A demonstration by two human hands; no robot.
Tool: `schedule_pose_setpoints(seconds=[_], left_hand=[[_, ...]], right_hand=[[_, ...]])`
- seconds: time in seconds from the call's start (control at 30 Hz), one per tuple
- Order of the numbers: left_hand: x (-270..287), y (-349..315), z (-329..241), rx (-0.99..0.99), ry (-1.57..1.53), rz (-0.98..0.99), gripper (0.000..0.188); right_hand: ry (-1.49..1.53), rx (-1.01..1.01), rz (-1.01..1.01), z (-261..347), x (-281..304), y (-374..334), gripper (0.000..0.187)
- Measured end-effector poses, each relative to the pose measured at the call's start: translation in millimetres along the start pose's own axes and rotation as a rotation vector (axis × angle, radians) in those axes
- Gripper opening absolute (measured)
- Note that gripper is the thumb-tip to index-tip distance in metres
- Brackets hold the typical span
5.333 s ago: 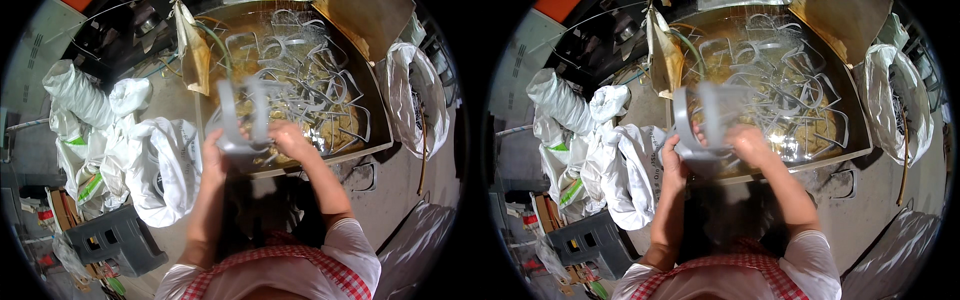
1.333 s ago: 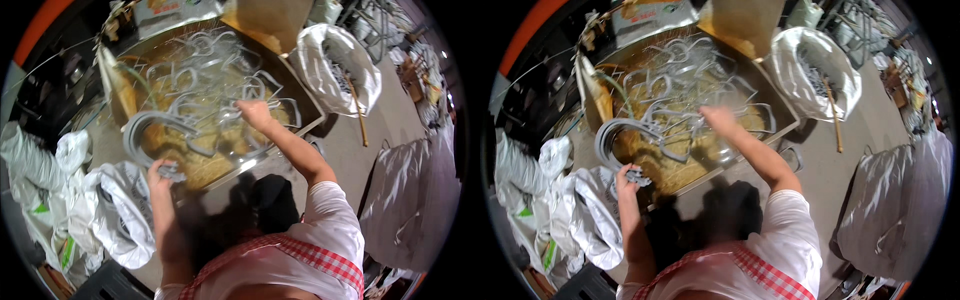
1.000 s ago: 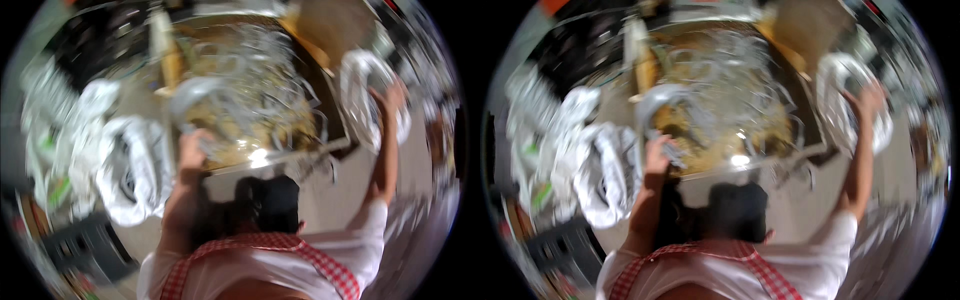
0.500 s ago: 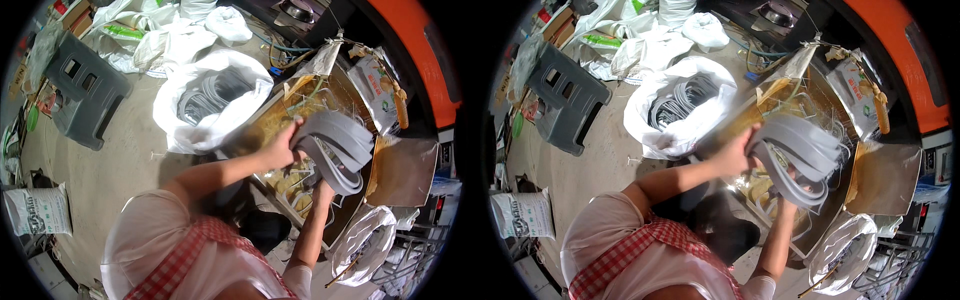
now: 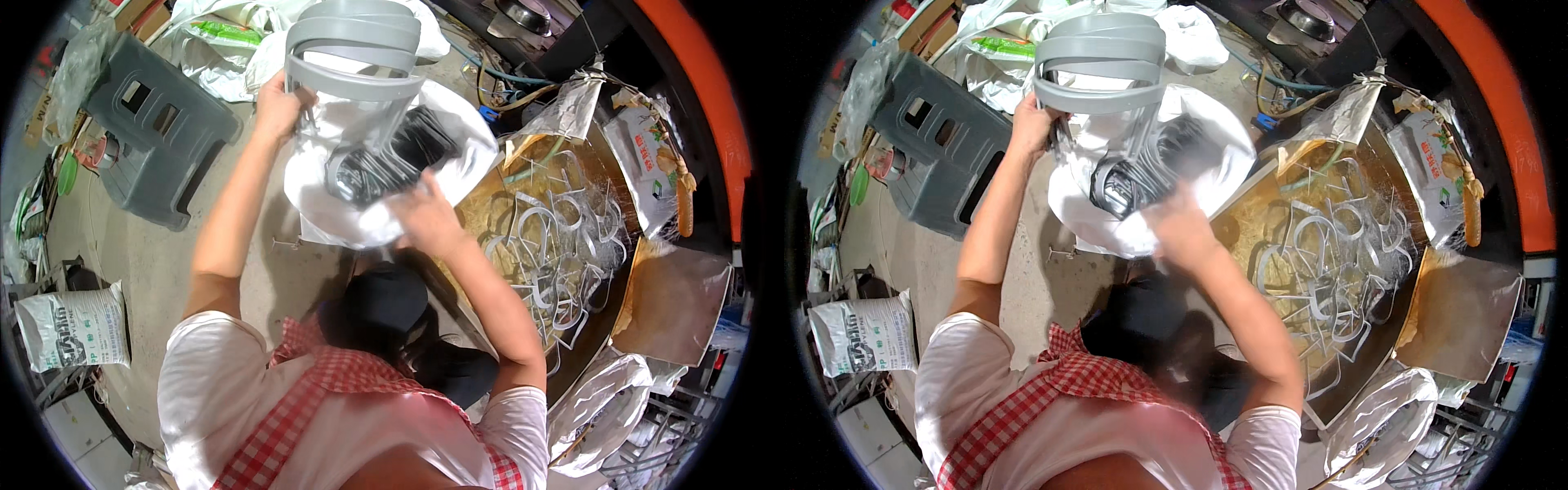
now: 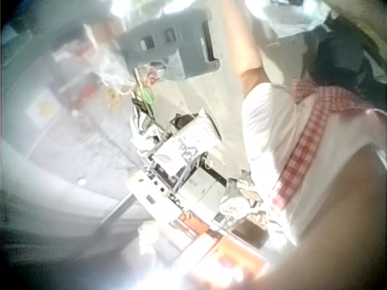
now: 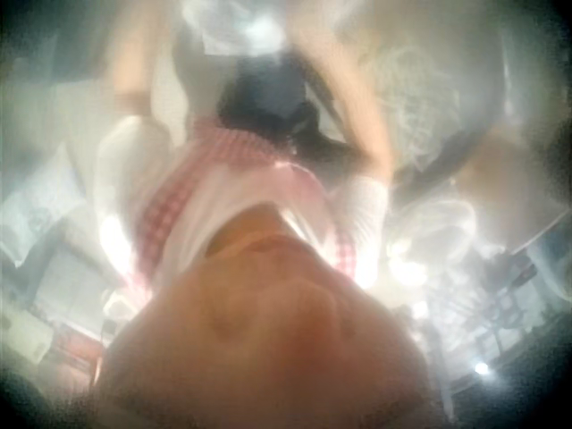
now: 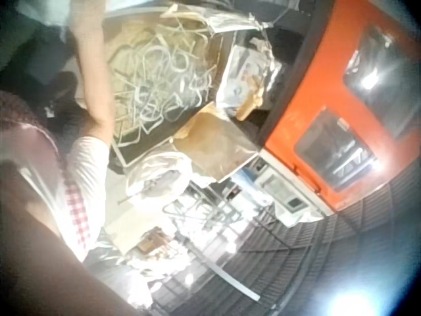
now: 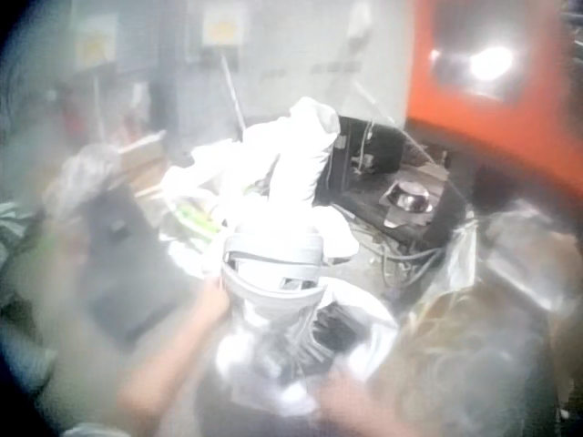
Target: The person rinses plastic industrial parts in a tank of water, stacks them together, and places the stacks into a white bag.
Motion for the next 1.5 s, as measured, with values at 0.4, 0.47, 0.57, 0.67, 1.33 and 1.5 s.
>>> schedule_pose_setpoints(seconds=[0.4, 0.47, 0.57, 0.67, 1.33, 1.5], left_hand=[[-138, 12, 72, 0.09, 1.347, 1.531, 0.045], [-159, 4, 103, 0.181, 1.691, 1.542, 0.036], [-138, -13, 164, -0.344, 1.596, 1.24, 0.018], [-144, -20, 176, -0.359, 1.729, 1.149, 0.017], [-128, -55, 186, -0.874, 1.668, 1.151, 0.038], [-134, -58, 199, -0.81, 1.761, 1.095, 0.048]], right_hand=[[0.143, -0.062, -0.33, 23, 30, -38, 0.012], [0.191, -0.13, -0.427, 15, 25, -44, 0.015], [0.228, -0.15, -0.479, 11, 21, -40, 0.022], [0.279, -0.194, -0.523, 10, 9, -45, 0.023], [0.502, -0.426, -0.68, 24, 0, -142, 0.02], [0.58, -0.592, -0.565, 9, -32, -185, 0.02]])
Point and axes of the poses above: each hand's wrist, its own y-axis towards the middle knuckle, its own x-axis out of the back of the hand, z = x × y, the point moved 2 cm from there along y, towards the middle knuckle, and after that the axes turned 4 degrees about -y, right-handed, at the moved point
